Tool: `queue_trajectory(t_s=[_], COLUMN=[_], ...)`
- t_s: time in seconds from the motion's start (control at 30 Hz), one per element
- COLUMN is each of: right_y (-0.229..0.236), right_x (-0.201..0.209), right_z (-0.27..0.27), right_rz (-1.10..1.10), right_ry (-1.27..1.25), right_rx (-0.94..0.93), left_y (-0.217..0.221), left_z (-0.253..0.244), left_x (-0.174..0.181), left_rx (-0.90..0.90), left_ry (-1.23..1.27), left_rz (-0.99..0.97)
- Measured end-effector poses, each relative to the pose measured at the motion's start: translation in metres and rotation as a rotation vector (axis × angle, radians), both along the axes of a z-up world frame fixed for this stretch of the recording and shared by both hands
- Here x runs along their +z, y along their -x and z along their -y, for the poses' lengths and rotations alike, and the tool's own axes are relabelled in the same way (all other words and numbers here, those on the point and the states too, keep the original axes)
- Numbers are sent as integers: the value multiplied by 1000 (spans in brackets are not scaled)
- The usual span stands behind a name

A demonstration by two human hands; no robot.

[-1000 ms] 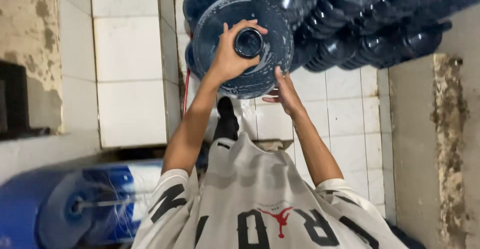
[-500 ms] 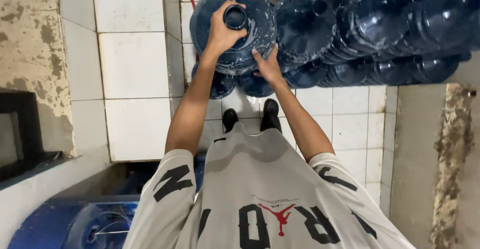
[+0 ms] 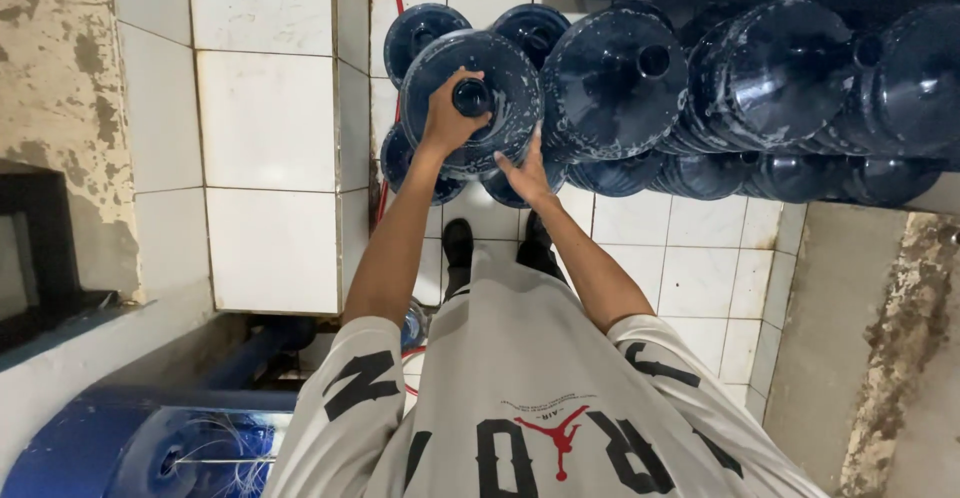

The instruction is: The person scrubs the exterior of a large blue water jug with a yellow sponge and soapy water, then places it among other jugs. They repeat this process with a second jug, scrubbing it thoroughly before setting it aside.

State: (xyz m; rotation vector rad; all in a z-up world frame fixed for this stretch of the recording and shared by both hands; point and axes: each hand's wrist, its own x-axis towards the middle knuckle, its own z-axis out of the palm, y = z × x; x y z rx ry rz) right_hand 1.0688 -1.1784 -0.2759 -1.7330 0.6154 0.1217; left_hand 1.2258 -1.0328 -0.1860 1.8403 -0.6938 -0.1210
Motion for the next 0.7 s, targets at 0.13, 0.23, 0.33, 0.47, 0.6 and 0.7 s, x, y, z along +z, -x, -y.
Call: queue_trajectory(t_s=[0.13,0.23,0.33,0.47,0.6,0.7], right_y=[5,0,-4,0,10,11], right_x=[-11,-15,-21,-23,-20,-30], right_z=[5,11,15,16,22,34], right_rz=[-92,-106,-154,-127,-175,-125], right_ry=[52,90,149,284,227,233], right_rx=[-5,18,38,87,11,-53], left_y=[7,0,-9,-18,-24,-29], left_z=[9,23,31,39,42,43], left_x=[4,9,4,-9,-15,-11], left_rx=[-9,73,118,180,195,172], left_ry=[22,-23,-58,-60,-85,-112], left_rz=[-160,-199,-119,-90,-83,-142])
